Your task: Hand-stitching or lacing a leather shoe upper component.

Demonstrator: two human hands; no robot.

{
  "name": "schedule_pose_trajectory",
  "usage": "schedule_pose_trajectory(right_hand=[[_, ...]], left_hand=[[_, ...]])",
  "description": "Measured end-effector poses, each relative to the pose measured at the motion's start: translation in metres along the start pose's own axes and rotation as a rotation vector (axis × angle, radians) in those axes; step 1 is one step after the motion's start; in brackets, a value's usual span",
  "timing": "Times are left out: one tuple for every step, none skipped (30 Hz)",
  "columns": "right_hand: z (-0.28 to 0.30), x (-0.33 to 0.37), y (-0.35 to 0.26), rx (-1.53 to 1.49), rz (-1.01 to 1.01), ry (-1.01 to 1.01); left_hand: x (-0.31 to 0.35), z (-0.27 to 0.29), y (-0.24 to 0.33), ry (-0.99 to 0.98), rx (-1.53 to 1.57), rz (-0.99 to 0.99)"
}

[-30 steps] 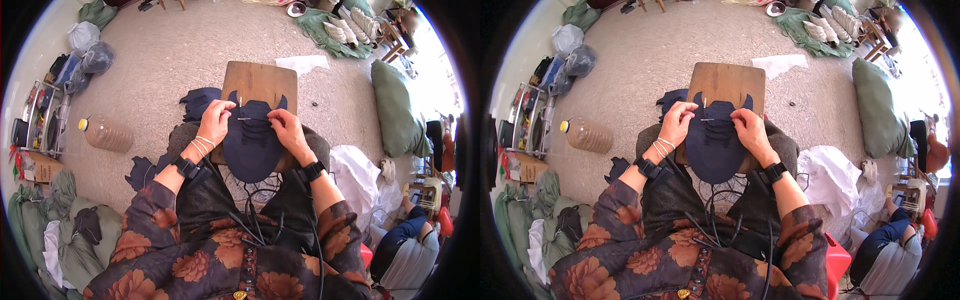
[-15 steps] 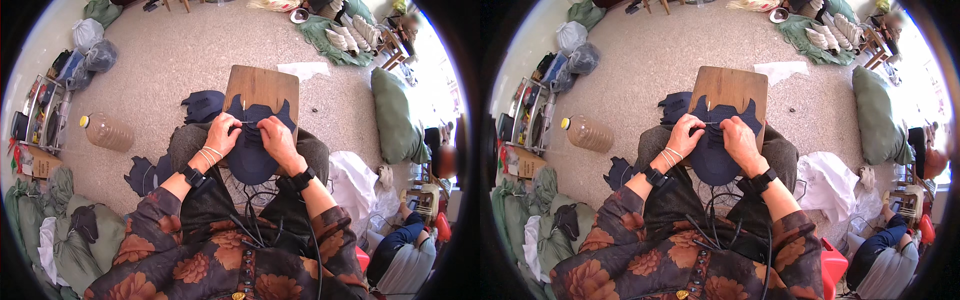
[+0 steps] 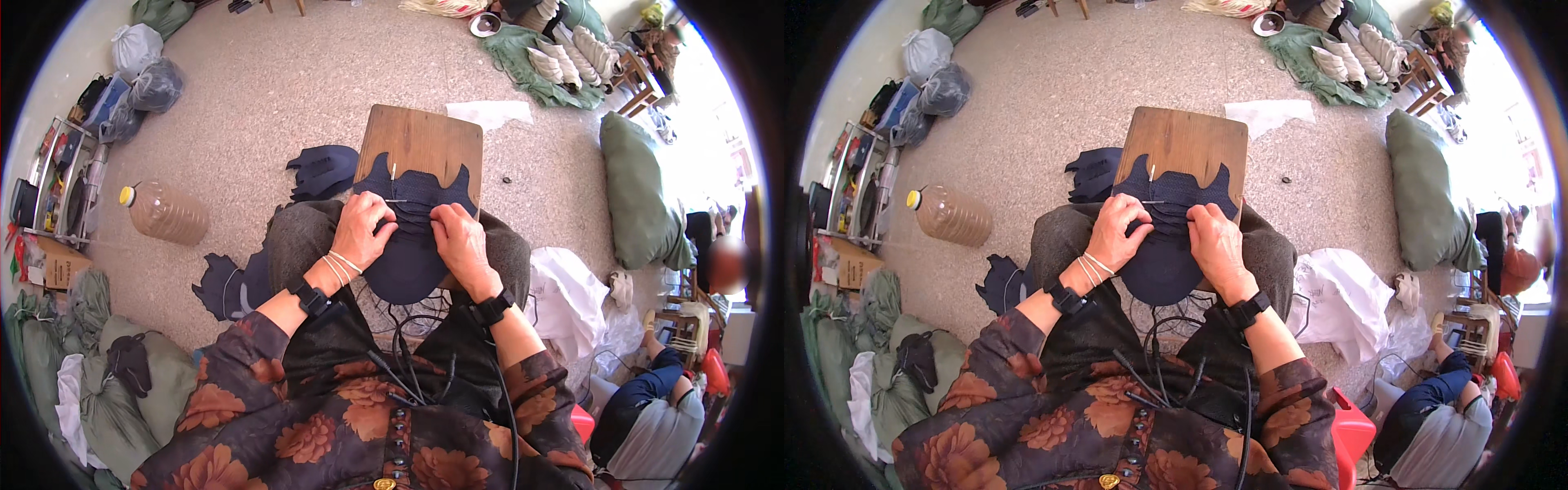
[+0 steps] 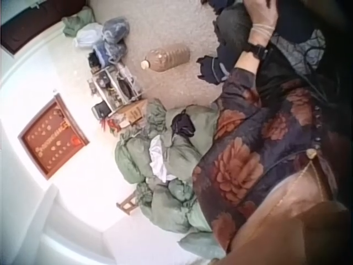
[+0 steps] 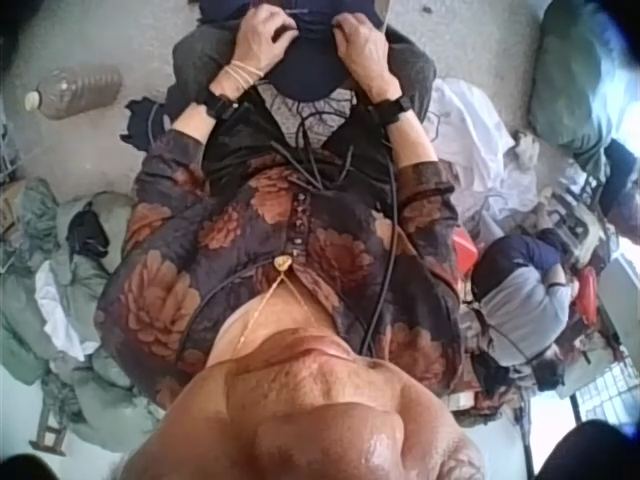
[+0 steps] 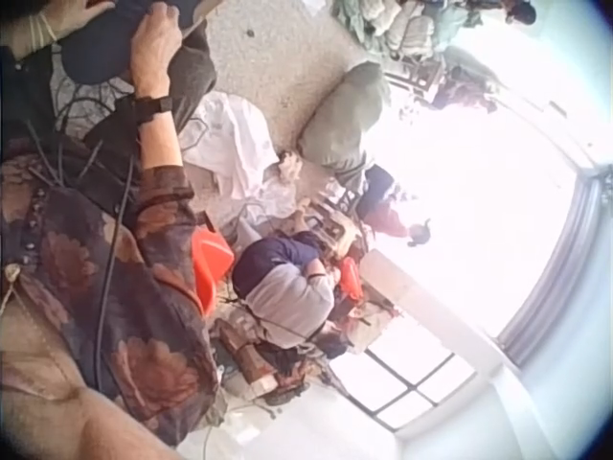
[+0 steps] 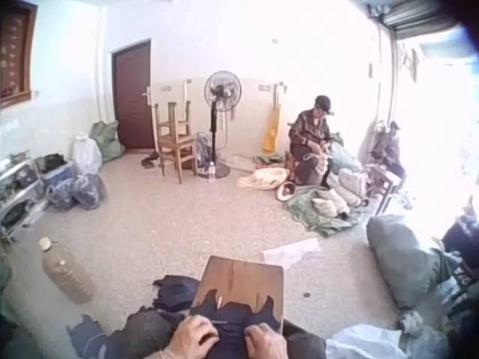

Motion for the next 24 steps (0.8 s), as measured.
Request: schedule_pose_trajectory(right_hand=[[-0.001, 0.0, -0.002, 0.007, 0.025, -0.041], [-0.002, 0.0, -0.003, 0.015, 0.049, -0.083], [-0.002, 0.0, -0.002, 0.016, 0.05, -0.084], [-0.003, -0.001, 0.0, 0.04, 0.087, -0.111], [-0.004, -0.001, 0.0, 0.065, 0.123, -0.139], [-0.005, -0.004, 0.002, 0.065, 0.123, -0.14], [-0.009, -0.006, 0.002, 0.12, 0.16, -0.195], [-0.013, -0.007, 0.002, 0.176, 0.197, -0.251], [-0.014, -0.01, 0.0, 0.173, 0.201, -0.256], [-0.014, -0.013, -0.003, 0.216, 0.242, -0.263], [-0.016, -0.014, -0.006, 0.258, 0.283, -0.27], [-0.018, -0.014, -0.004, 0.259, 0.288, -0.276], [-0.019, -0.014, 0.002, 0.224, 0.245, -0.26], [-0.019, -0.014, 0.008, 0.189, 0.202, -0.244], [-0.018, -0.014, 0.008, 0.189, 0.208, -0.25], [-0.015, -0.013, 0.01, 0.116, 0.15, -0.265], [-0.014, -0.012, 0.011, 0.043, 0.091, -0.28], [-0.014, -0.012, 0.011, 0.046, 0.09, -0.28], [-0.014, -0.012, 0.012, 0.029, 0.072, -0.291], [-0.015, -0.012, 0.013, 0.011, 0.053, -0.301], [-0.016, -0.012, 0.014, 0.01, 0.055, -0.302], [-0.016, -0.012, 0.014, 0.022, 0.061, -0.298], [-0.016, -0.011, 0.014, 0.034, 0.067, -0.295], [-0.015, -0.012, 0.013, 0.039, 0.067, -0.294]], left_hand=[[0.001, 0.0, 0.004, -0.017, -0.001, -0.032], [0.001, -0.001, 0.008, -0.034, -0.002, -0.064], [0.001, -0.002, 0.01, -0.027, -0.019, -0.085], [0.002, -0.004, 0.011, -0.026, -0.018, -0.083], [0.003, -0.005, 0.011, -0.025, -0.027, -0.075], [0.003, -0.006, 0.01, -0.024, -0.038, -0.067], [0.002, -0.007, 0.01, -0.024, -0.037, -0.065], [0.002, -0.008, 0.01, -0.015, -0.041, -0.062], [0.003, -0.008, 0.01, -0.003, -0.049, -0.056], [0.004, -0.008, 0.009, -0.001, -0.052, -0.049], [0.005, -0.008, 0.008, 0.007, -0.048, -0.041], [0.004, -0.009, 0.009, 0.019, -0.041, -0.033], [0.004, -0.01, 0.009, 0.024, -0.041, -0.028], [0.003, -0.011, 0.01, 0.026, -0.04, -0.034], [0.004, -0.011, 0.01, 0.027, -0.041, -0.041], [0.004, -0.011, 0.01, 0.032, -0.042, -0.037], [0.005, -0.011, 0.01, 0.029, -0.048, -0.034], [0.005, -0.012, 0.01, 0.023, -0.051, -0.037], [0.005, -0.013, 0.009, 0.023, -0.048, -0.039], [0.005, -0.013, 0.009, 0.026, -0.044, -0.037], [0.006, -0.012, 0.009, 0.03, -0.046, -0.031], [0.007, -0.011, 0.008, 0.032, -0.048, -0.029], [0.007, -0.01, 0.008, 0.029, -0.052, -0.023], [0.006, -0.011, 0.008, 0.027, -0.051, -0.02]])
Point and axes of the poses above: each hand's wrist, its own x-axis away from the middle knuckle, its own z-axis out of the back of the hand, y = z × x, the point moved 5 cm from there along -x, towards the middle knuckle, and after that the axes turned 3 degrees about y, right-handed, at the moved point
